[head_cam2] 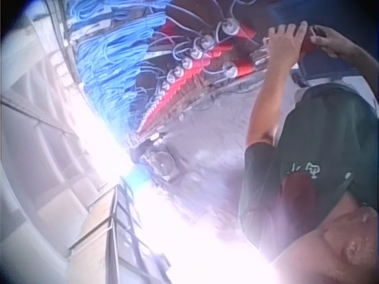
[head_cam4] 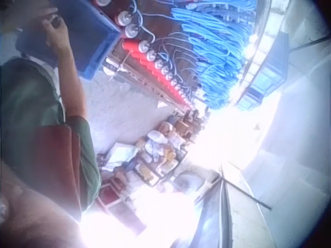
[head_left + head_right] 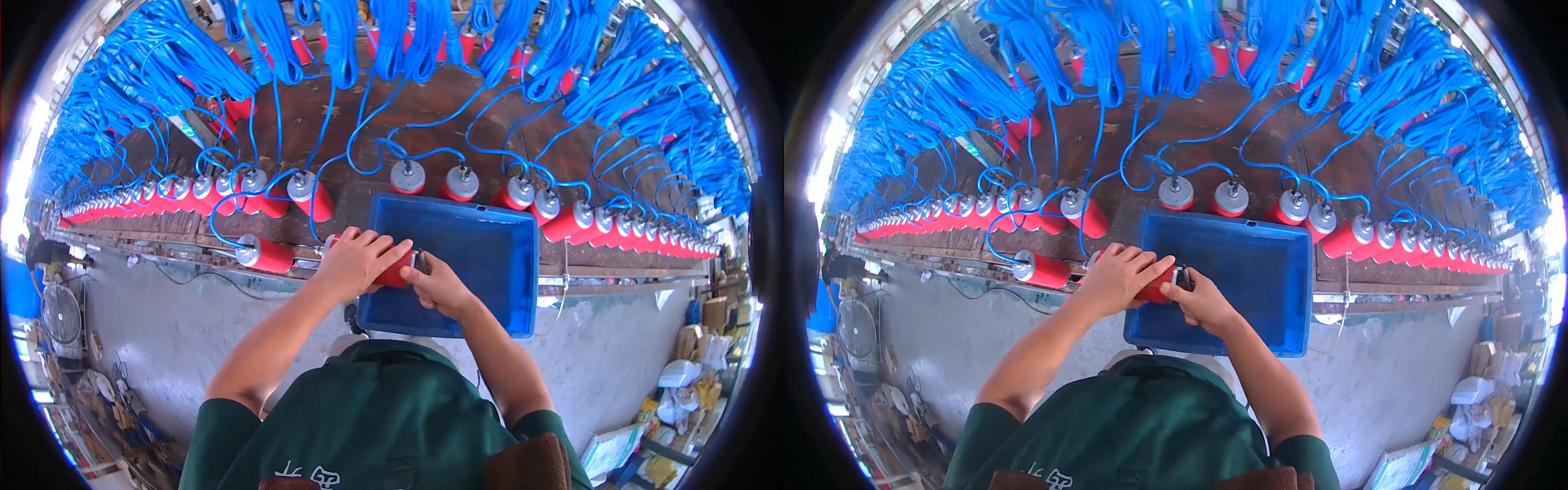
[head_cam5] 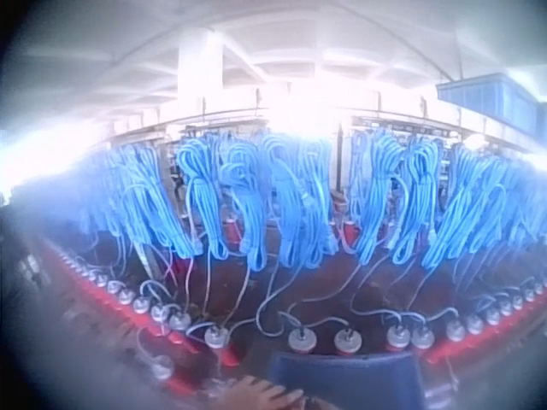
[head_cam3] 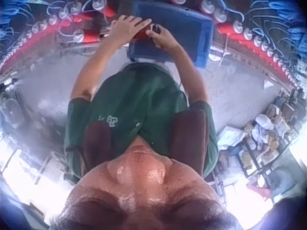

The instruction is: The person uses a wrench to tighten the top fittings on red canisters lined up on a workbench and then checks the seals by hand.

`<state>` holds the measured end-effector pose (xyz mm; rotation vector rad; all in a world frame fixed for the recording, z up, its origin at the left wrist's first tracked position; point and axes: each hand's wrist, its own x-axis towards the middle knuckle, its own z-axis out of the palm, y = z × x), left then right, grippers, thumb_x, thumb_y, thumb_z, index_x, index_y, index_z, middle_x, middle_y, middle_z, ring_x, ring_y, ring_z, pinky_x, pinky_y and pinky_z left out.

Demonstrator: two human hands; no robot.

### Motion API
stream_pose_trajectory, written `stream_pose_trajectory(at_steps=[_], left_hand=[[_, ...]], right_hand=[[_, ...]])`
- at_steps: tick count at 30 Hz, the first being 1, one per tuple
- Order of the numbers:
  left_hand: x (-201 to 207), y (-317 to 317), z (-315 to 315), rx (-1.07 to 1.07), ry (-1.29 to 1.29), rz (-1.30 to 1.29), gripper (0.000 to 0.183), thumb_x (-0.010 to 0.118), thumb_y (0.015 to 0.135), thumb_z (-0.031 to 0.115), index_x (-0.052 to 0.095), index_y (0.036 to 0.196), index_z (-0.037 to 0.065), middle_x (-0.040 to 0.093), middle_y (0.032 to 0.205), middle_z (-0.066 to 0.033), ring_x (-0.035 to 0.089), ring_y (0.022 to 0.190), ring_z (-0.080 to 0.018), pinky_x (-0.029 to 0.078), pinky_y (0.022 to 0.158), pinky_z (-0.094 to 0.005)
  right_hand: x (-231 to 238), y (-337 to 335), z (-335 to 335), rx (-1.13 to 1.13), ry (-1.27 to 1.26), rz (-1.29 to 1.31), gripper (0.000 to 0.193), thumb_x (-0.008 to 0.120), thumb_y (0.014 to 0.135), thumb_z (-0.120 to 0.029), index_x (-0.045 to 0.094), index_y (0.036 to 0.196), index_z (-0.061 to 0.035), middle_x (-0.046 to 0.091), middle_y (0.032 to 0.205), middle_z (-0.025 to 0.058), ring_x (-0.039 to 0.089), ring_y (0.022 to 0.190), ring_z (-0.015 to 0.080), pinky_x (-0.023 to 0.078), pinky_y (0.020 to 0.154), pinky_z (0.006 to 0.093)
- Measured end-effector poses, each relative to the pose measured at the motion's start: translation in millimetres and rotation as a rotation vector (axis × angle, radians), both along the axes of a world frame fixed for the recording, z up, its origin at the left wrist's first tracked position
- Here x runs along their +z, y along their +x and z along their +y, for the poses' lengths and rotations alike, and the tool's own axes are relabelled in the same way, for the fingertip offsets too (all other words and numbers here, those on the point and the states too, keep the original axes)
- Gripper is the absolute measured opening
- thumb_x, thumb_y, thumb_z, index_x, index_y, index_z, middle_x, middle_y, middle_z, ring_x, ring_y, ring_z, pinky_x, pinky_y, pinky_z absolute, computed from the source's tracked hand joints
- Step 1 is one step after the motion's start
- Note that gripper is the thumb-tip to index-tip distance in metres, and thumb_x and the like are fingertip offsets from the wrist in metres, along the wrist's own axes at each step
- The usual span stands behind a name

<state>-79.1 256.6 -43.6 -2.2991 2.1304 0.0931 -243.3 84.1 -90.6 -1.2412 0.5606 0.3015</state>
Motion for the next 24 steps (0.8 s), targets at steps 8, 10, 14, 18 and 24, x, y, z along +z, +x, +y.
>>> stream_pose_trajectory(at_steps=[8,10,14,18,24], left_hand=[[-34.0,-17.9,64.3,0.562,-0.704,0.140,0.068,0.097,0.071,0.047,0.063,0.115,0.006,0.063,0.131,-0.0134,0.060,0.120,-0.0298,0.049,0.099,-0.0502],[-56.8,-20.3,84.3,0.863,-0.707,0.468,0.064,0.095,0.076,0.045,0.063,0.113,0.005,0.064,0.128,-0.0146,0.063,0.116,-0.0293,0.052,0.093,-0.0471],[-66.7,-12.4,90.9,1.155,-0.627,1.396,0.070,0.084,0.090,0.056,0.061,0.126,0.001,0.070,0.121,-0.0110,0.068,0.108,-0.0216,0.057,0.084,-0.0368],[-59.6,-0.8,69.8,1.136,-0.581,1.825,0.081,0.080,0.091,0.064,0.057,0.137,0.002,0.073,0.118,-0.0088,0.071,0.103,-0.0194,0.058,0.086,-0.0340],[-51.0,12.8,57.9,1.312,-0.764,1.788,0.066,0.090,0.087,0.032,0.057,0.136,0.002,0.075,0.114,-0.0131,0.079,0.094,-0.0262,0.067,0.068,-0.0341]], right_hand=[[13.4,-6.0,15.0,-0.080,-0.077,-0.064,0.077,0.088,0.090,-0.038,0.049,0.147,-0.0040,0.064,0.111,0.0123,0.054,0.067,0.0120,0.046,0.054,0.0225],[14.3,-7.3,17.9,-0.087,-0.109,-0.063,0.082,0.089,0.088,-0.036,0.048,0.150,-0.0037,0.066,0.115,0.0132,0.057,0.072,0.0127,0.047,0.056,0.0228],[23.5,-6.4,21.1,-0.064,-0.167,0.000,0.083,0.090,0.087,-0.035,0.047,0.151,-0.0039,0.067,0.117,0.0137,0.059,0.075,0.0132,0.045,0.055,0.0224],[20.4,-6.4,27.5,-0.027,-0.341,-0.033,0.082,0.090,0.086,-0.033,0.049,0.151,-0.0049,0.068,0.124,0.0168,0.066,0.098,0.0217,0.056,0.078,0.0302],[28.3,8.9,40.6,0.056,-0.598,-0.078,0.082,0.090,0.087,-0.033,0.048,0.153,-0.0065,0.066,0.136,0.0197,0.066,0.120,0.0275,0.057,0.098,0.0358]])
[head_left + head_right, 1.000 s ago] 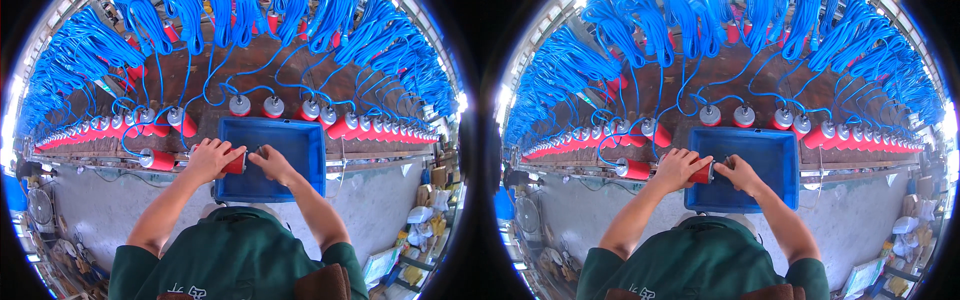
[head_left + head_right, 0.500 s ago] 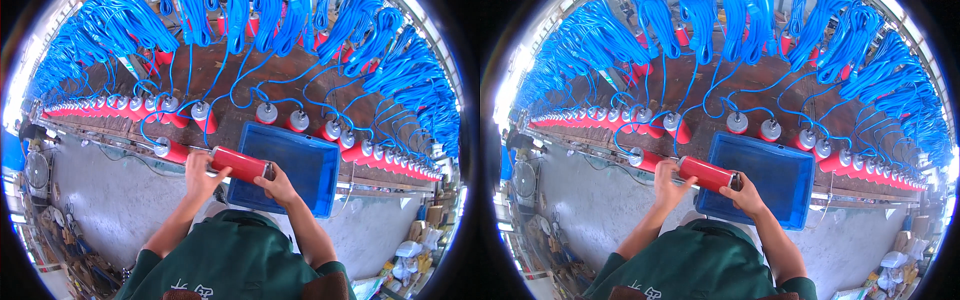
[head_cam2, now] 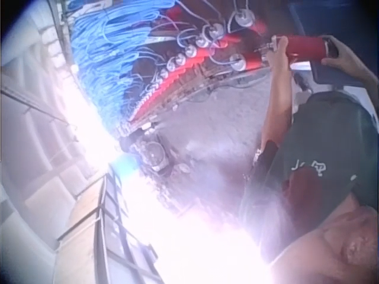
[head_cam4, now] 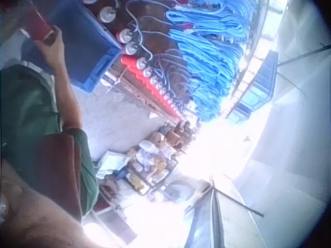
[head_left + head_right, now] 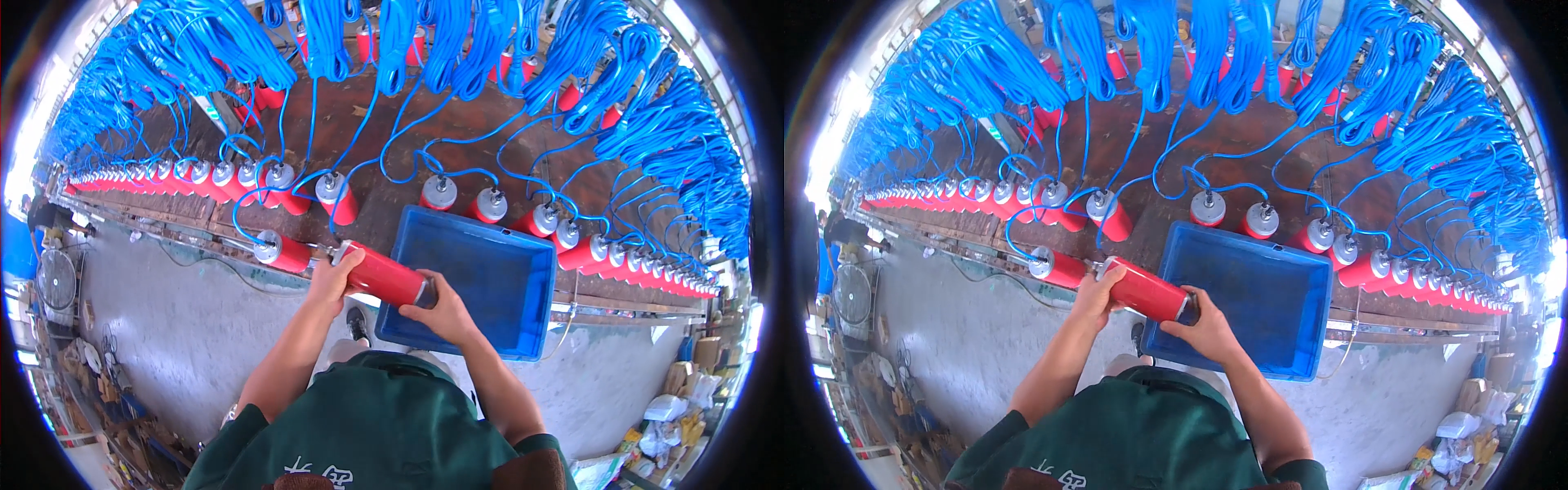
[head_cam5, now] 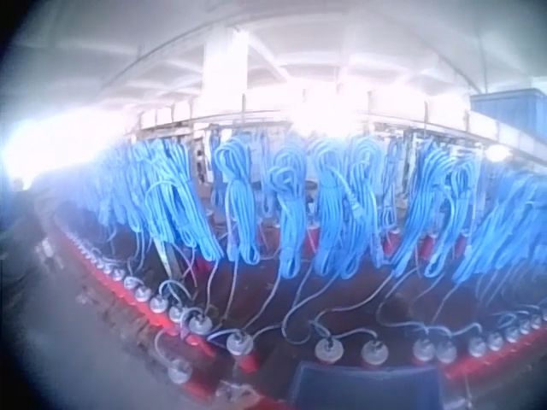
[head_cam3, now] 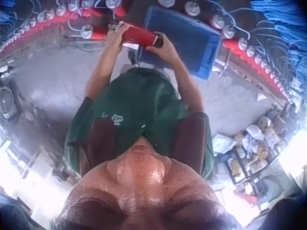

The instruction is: The person uses a wrench to tighten the top fittings on red canisters lined up on a workbench and then checks the seals by hand.

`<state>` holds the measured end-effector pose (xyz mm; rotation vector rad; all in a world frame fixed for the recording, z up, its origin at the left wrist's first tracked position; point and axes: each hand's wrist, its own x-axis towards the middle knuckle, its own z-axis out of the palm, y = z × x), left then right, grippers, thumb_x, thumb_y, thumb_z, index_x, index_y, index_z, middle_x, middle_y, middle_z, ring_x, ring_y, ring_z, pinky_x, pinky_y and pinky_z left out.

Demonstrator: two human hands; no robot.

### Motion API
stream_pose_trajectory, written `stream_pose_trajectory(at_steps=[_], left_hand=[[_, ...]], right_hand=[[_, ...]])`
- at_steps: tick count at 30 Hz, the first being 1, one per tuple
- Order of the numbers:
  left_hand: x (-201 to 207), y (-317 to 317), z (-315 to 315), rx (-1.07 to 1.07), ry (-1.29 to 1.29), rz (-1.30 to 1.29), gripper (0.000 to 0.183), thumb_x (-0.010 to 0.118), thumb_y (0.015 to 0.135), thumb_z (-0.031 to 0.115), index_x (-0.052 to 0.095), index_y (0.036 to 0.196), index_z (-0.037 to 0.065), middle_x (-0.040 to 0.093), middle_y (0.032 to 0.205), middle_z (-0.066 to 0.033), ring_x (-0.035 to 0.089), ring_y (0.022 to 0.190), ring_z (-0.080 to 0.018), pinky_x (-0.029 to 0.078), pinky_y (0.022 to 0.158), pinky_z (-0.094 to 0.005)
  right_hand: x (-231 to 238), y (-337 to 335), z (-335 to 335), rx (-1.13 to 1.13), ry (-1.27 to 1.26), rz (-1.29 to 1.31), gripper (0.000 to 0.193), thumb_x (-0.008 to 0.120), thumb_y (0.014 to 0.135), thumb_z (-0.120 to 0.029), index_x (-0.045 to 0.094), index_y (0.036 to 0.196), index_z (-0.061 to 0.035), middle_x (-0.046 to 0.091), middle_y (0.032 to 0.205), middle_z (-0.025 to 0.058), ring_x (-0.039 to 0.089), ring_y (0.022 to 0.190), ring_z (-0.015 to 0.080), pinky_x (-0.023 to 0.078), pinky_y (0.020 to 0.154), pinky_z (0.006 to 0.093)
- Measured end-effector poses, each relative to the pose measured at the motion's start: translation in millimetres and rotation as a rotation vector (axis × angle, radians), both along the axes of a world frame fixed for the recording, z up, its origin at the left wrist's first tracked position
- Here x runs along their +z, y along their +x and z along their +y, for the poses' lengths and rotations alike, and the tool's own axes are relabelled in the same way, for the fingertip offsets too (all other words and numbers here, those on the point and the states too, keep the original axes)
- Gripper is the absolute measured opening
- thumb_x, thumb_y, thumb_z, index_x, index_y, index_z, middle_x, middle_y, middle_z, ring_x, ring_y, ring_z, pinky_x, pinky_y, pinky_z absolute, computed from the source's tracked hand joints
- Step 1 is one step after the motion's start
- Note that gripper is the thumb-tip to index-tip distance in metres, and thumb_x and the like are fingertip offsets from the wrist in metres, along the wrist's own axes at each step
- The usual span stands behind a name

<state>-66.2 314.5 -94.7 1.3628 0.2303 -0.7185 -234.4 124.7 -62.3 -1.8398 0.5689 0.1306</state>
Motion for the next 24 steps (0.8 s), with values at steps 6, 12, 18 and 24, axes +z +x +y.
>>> stream_pose_trajectory(at_steps=[6,12,18,24], left_hand=[[76.4,30.4,-5.3,-0.070,0.286,-0.622,0.078,0.097,0.077,0.025,0.058,0.138,-0.004,0.073,0.118,-0.0124,0.070,0.107,-0.0203,0.057,0.095,-0.0361],[61.2,62.9,-52.4,-0.113,0.642,-1.300,0.077,0.096,0.071,0.039,0.062,0.131,0.006,0.067,0.126,-0.0133,0.071,0.112,-0.0377,0.059,0.088,-0.0488],[2.1,78.4,-96.2,-0.212,0.741,-1.240,0.079,0.093,0.076,0.042,0.057,0.138,0.008,0.064,0.129,-0.0125,0.070,0.114,-0.0387,0.058,0.090,-0.0527],[-32.9,83.2,-112.8,-0.240,0.772,-1.158,0.081,0.091,0.079,0.036,0.052,0.144,0.008,0.059,0.132,-0.0134,0.070,0.110,-0.0410,0.060,0.084,-0.0531]], right_hand=[[27.9,-14.3,-17.6,-0.119,0.224,-0.030,0.070,0.075,0.102,-0.026,0.043,0.159,-0.0016,0.070,0.138,0.0208,0.069,0.125,0.0301,0.054,0.110,0.0394],[24.8,-63.8,-39.0,-0.340,0.237,-0.039,0.055,0.073,0.103,-0.019,0.053,0.149,0.0030,0.079,0.116,0.0139,0.068,0.079,0.0120,0.052,0.060,0.0228],[29.4,-93.1,-40.4,-0.454,0.264,-0.068,0.049,0.071,0.103,-0.019,0.056,0.143,0.0049,0.080,0.110,0.0093,0.051,0.056,0.0055,0.037,0.046,0.0225],[21.5,-103.8,-38.7,-0.472,0.251,-0.057,0.046,0.067,0.105,-0.018,0.054,0.142,0.0057,0.079,0.111,0.0140,0.050,0.051,0.0060,0.038,0.043,0.0220]])
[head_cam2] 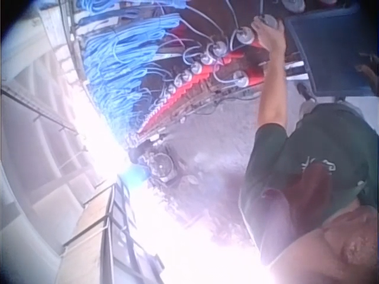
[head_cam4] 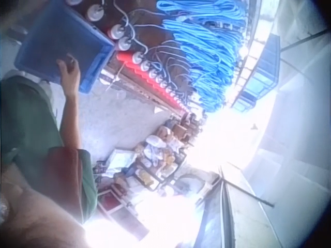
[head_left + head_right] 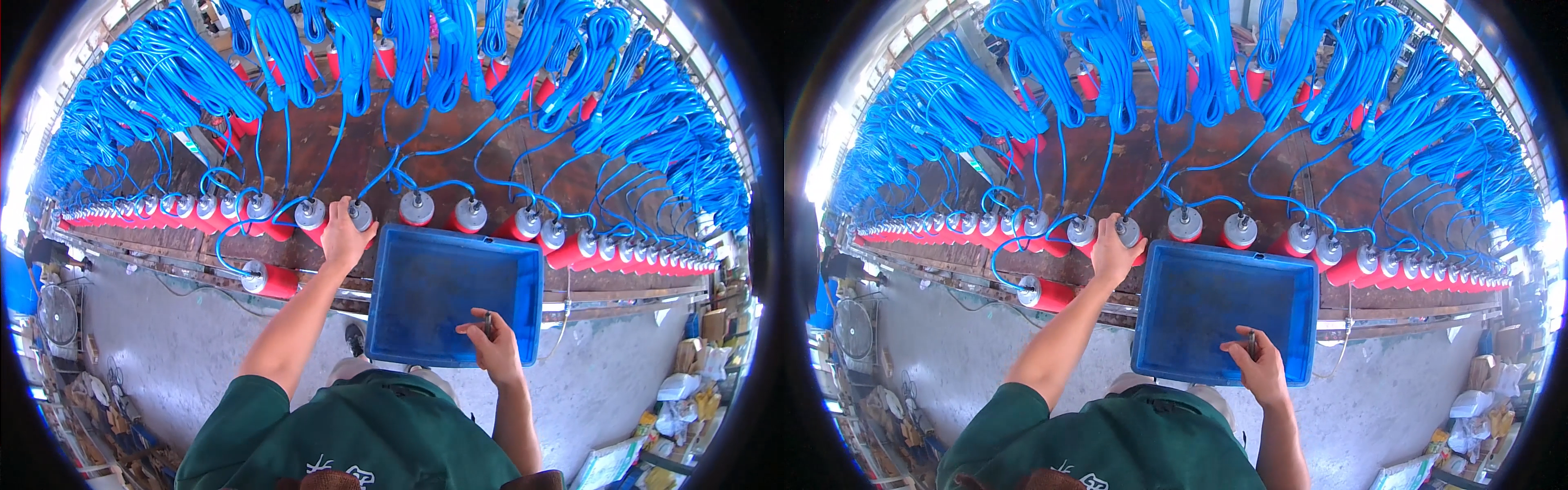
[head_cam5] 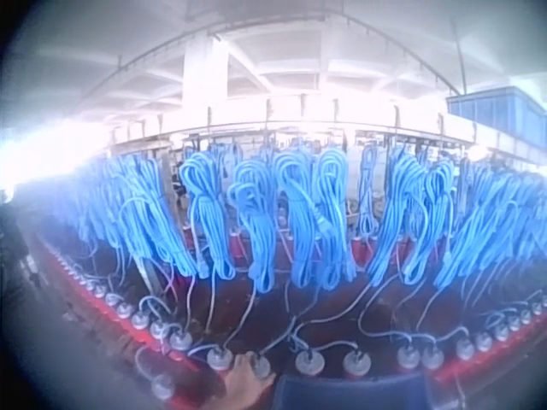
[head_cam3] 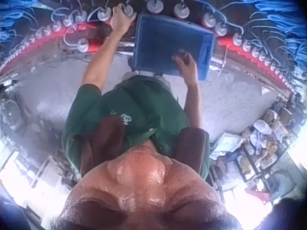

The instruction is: The person uses a wrench to tighten the top fittings on red canisters lined up on a workbench and then checks the seals by hand.

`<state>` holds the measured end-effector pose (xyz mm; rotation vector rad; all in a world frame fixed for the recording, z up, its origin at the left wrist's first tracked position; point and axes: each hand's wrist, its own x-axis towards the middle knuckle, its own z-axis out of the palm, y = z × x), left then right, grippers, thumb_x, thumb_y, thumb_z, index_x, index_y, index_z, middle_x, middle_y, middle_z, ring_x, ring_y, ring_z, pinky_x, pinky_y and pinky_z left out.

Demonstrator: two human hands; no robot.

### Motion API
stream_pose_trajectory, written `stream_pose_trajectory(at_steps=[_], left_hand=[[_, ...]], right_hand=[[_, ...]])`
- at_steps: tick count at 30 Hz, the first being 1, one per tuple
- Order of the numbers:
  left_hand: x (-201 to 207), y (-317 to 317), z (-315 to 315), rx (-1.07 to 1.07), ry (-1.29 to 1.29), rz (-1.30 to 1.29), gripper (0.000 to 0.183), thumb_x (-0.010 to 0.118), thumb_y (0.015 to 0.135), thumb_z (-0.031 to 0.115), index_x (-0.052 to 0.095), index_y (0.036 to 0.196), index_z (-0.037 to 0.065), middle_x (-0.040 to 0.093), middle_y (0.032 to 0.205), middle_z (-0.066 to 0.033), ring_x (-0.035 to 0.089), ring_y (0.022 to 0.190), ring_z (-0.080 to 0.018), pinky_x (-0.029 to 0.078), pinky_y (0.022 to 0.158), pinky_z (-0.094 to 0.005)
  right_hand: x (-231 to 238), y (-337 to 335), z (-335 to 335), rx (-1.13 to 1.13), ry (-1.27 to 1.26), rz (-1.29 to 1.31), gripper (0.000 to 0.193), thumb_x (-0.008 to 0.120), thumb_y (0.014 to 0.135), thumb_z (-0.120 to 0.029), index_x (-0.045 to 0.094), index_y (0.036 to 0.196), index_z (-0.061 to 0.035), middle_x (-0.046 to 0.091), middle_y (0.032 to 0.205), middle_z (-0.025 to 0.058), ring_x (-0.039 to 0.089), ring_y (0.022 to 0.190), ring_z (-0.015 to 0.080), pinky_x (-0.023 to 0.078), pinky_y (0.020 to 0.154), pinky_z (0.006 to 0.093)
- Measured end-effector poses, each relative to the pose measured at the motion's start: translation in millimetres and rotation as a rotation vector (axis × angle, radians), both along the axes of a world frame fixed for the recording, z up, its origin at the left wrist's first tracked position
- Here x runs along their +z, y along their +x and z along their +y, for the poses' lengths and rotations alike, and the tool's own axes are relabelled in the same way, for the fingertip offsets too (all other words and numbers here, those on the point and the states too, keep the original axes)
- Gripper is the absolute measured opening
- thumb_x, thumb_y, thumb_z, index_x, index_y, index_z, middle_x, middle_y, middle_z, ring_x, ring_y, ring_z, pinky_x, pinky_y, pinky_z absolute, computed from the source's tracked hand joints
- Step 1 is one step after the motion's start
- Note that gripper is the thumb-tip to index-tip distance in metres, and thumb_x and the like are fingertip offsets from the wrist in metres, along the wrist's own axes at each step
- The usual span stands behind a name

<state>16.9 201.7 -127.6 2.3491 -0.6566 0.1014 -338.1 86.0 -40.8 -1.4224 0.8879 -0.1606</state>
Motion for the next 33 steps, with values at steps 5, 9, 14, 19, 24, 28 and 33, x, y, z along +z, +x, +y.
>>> stream_pose_trajectory(at_steps=[5,9,14,19,24,28,33], left_hand=[[-3.1,-2.7,-4.8,-0.024,-0.014,0.010,0.081,0.090,0.081,0.035,0.049,0.145,0.007,0.057,0.134,-0.0140,0.069,0.112,-0.0416,0.060,0.085,-0.0534],[-8.0,-6.2,-11.8,0.079,0.001,-0.027,0.083,0.090,0.082,0.037,0.047,0.146,0.007,0.056,0.135,-0.0156,0.069,0.112,-0.0422,0.060,0.085,-0.0537],[-6.5,-6.5,-13.5,0.169,0.062,0.007,0.086,0.090,0.082,0.040,0.045,0.147,0.005,0.054,0.137,-0.0184,0.069,0.112,-0.0434,0.060,0.084,-0.0542],[-0.5,-4.3,-10.4,0.135,0.047,0.039,0.090,0.091,0.080,0.044,0.045,0.148,0.006,0.053,0.142,-0.0185,0.067,0.118,-0.0438,0.060,0.089,-0.0560],[-0.1,-3.6,-2.1,0.080,0.031,0.070,0.092,0.090,0.082,0.044,0.043,0.151,0.004,0.050,0.147,-0.0196,0.065,0.122,-0.0434,0.059,0.093,-0.0562],[-19.4,-20.0,30.9,-0.021,-0.179,-0.061,0.075,0.088,0.086,0.032,0.049,0.142,0.001,0.056,0.141,-0.0187,0.065,0.117,-0.0422,0.057,0.095,-0.0514],[-91.4,-7.0,88.1,0.256,-0.255,0.075,0.058,0.091,0.081,0.027,0.057,0.119,0.000,0.064,0.105,-0.0179,0.066,0.097,-0.0341,0.055,0.088,-0.0481]], right_hand=[[-10.0,0.1,3.8,-0.040,0.033,0.011,0.044,0.069,0.104,-0.020,0.059,0.139,0.0043,0.080,0.108,0.0082,0.050,0.054,0.0046,0.040,0.047,0.0221],[-8.3,0.6,7.5,-0.023,0.008,0.032,0.043,0.070,0.104,-0.020,0.060,0.138,0.0044,0.080,0.108,0.0080,0.051,0.054,0.0049,0.040,0.047,0.0224],[-7.1,-5.8,5.8,-0.033,0.004,0.046,0.042,0.069,0.103,-0.020,0.060,0.136,0.0044,0.080,0.107,0.0084,0.051,0.053,0.0051,0.041,0.047,0.0226],[-14.7,-6.8,6.7,-0.029,0.025,0.053,0.042,0.068,0.103,-0.021,0.061,0.135,0.0047,0.080,0.106,0.0090,0.051,0.053,0.0053,0.041,0.047,0.0230],[-17.0,2.4,6.7,0.035,0.024,0.052,0.038,0.066,0.107,-0.020,0.059,0.136,0.0034,0.078,0.109,0.0130,0.050,0.054,0.0073,0.041,0.046,0.0229],[-8.5,4.5,1.8,0.016,-0.019,0.090,0.035,0.065,0.105,-0.018,0.062,0.134,0.0032,0.079,0.107,0.0114,0.051,0.054,0.0072,0.042,0.048,0.0231],[-10.9,-1.3,-6.2,-0.069,0.025,0.052,0.034,0.064,0.106,-0.018,0.063,0.133,0.0034,0.080,0.104,0.0107,0.048,0.053,0.0063,0.039,0.047,0.0226]])
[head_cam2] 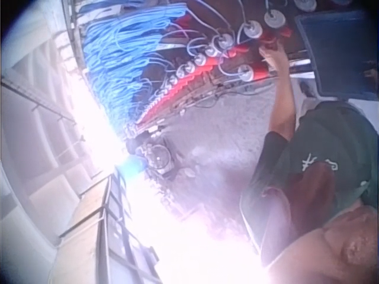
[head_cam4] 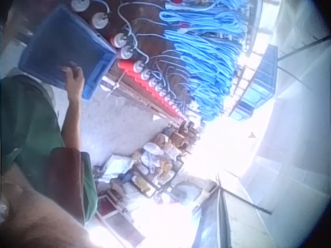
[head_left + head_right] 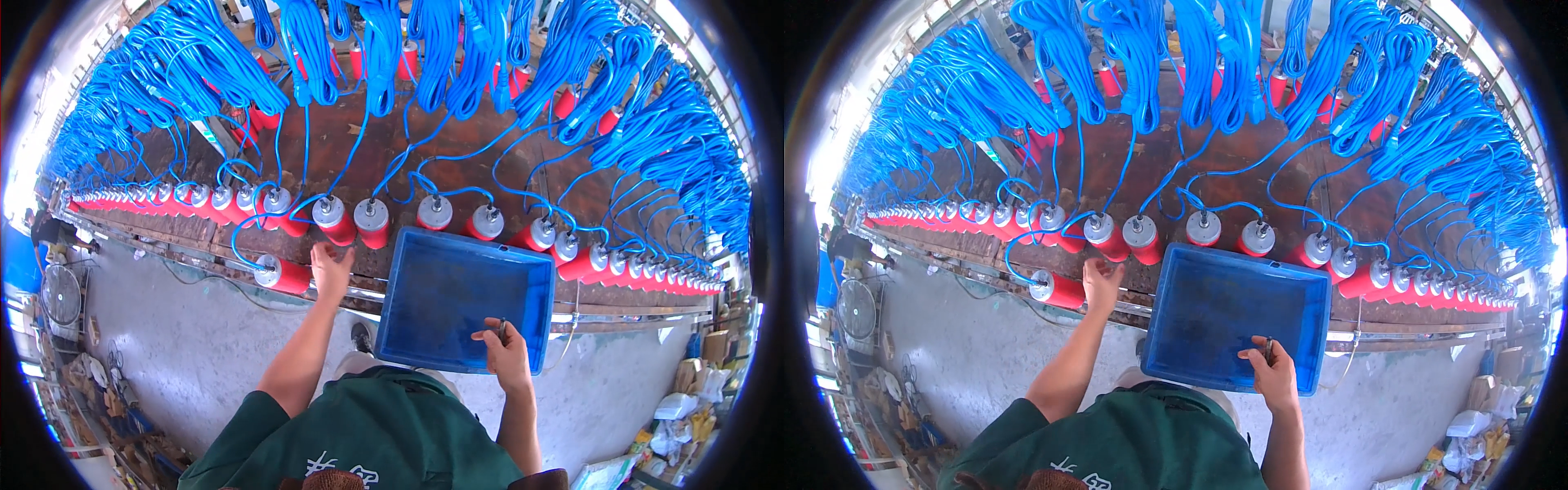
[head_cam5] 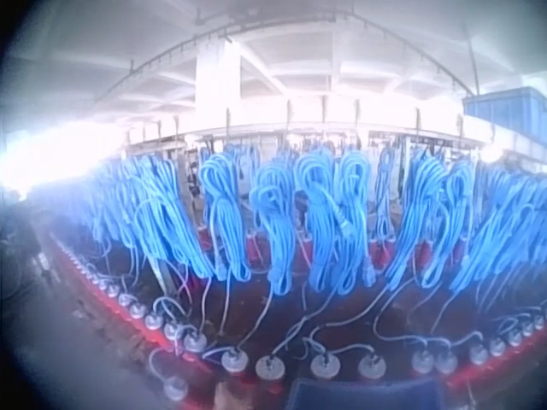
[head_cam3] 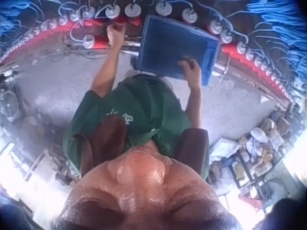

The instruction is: The person uses a wrench to tighten the top fittings on red canisters lined up on a workbench and then checks the seals by hand.

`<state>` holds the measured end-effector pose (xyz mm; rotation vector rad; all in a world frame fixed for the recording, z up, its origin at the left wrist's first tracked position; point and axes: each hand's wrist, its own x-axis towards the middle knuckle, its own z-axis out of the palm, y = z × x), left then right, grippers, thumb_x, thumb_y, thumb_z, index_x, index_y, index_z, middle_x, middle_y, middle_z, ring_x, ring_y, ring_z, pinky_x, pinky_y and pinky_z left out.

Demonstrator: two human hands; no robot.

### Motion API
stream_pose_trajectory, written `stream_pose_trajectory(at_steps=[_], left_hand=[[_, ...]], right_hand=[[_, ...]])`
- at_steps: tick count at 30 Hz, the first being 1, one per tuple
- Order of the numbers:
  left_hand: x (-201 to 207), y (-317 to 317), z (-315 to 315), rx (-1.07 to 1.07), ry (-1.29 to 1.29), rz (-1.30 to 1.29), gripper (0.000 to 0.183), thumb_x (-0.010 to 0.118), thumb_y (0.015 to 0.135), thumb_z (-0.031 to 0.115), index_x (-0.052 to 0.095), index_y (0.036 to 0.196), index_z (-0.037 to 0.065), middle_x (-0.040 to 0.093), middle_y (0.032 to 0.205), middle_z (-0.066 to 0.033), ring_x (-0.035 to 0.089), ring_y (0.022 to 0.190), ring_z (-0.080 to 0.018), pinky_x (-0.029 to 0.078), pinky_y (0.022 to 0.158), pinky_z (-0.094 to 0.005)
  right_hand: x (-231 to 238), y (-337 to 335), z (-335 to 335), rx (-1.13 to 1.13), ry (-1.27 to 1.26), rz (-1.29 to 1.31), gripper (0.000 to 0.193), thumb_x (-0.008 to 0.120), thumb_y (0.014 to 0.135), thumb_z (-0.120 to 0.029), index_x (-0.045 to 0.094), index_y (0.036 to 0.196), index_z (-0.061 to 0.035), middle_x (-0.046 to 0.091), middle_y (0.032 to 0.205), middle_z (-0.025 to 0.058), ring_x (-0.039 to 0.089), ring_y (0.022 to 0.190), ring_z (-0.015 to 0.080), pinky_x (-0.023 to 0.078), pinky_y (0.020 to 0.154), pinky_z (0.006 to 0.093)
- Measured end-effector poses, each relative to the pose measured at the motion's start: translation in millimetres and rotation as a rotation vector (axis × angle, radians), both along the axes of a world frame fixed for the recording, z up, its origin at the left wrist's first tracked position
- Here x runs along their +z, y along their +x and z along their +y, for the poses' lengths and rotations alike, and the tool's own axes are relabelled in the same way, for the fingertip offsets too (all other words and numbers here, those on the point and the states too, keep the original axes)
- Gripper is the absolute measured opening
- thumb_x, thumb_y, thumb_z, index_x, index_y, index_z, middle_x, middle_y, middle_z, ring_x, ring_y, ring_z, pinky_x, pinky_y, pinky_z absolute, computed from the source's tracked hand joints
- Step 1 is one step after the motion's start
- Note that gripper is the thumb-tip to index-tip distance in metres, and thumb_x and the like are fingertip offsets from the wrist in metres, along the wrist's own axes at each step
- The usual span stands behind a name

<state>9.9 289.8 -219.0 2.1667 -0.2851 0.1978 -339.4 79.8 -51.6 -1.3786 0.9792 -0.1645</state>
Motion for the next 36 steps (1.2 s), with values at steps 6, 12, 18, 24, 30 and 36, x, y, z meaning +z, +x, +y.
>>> stream_pose_trajectory(at_steps=[6,12,18,24,30,36], left_hand=[[-1.5,57.3,-17.1,-0.069,-0.005,0.145,0.093,0.098,0.072,0.039,0.047,0.141,0.001,0.070,0.126,-0.0268,0.069,0.118,-0.0447,0.056,0.099,-0.0486],[3.6,65.9,-15.6,-0.078,-0.176,0.321,0.085,0.101,0.070,0.029,0.052,0.136,0.007,0.078,0.118,-0.0199,0.075,0.112,-0.0378,0.059,0.097,-0.0466],[12.1,72.3,-17.4,-0.186,-0.175,0.208,0.082,0.100,0.072,0.015,0.053,0.139,0.007,0.075,0.128,-0.0130,0.073,0.116,-0.0227,0.059,0.101,-0.0399],[-37.2,88.3,-13.5,-0.126,-0.365,0.195,0.086,0.101,0.072,0.023,0.049,0.139,0.010,0.075,0.124,-0.0149,0.073,0.115,-0.0290,0.056,0.099,-0.0420],[-23.1,18.6,-3.9,-0.026,-0.314,0.309,0.080,0.083,0.096,0.024,0.038,0.157,0.001,0.055,0.148,-0.0169,0.064,0.122,-0.0244,0.054,0.102,-0.0374],[57.9,-77.2,3.2,-0.302,-0.276,0.794,0.066,0.075,0.103,0.041,0.053,0.155,0.006,0.070,0.130,-0.0096,0.067,0.117,-0.0224,0.057,0.098,-0.0419]], right_hand=[[-6.8,-5.8,-1.2,-0.027,-0.013,0.022,0.035,0.062,0.108,-0.016,0.059,0.134,0.0062,0.078,0.100,0.0155,0.047,0.046,0.0069,0.038,0.043,0.0217],[-10.6,-11.2,4.8,-0.070,0.005,0.042,0.036,0.064,0.108,-0.018,0.059,0.135,0.0060,0.078,0.100,0.0154,0.047,0.048,0.0068,0.038,0.042,0.0218],[-17.3,-15.8,7.7,-0.053,0.038,0.046,0.037,0.064,0.106,-0.019,0.060,0.134,0.0052,0.080,0.103,0.0108,0.050,0.052,0.0065,0.040,0.046,0.0226],[-1.2,-4.3,5.6,-0.033,-0.083,0.082,0.033,0.065,0.105,-0.020,0.065,0.128,0.0035,0.080,0.099,0.0092,0.051,0.052,0.0077,0.041,0.046,0.0243],[-10.9,-71.0,-48.7,-0.274,-0.513,0.213,0.025,0.067,0.102,-0.024,0.074,0.105,0.0001,0.074,0.082,0.0064,0.067,0.075,0.0129,0.053,0.072,0.0303],[-69.3,-158.5,-149.2,-0.355,-0.741,0.423,0.036,0.070,0.102,-0.035,0.071,0.095,0.0006,0.075,0.080,0.0148,0.068,0.071,0.0295,0.052,0.071,0.0407]])
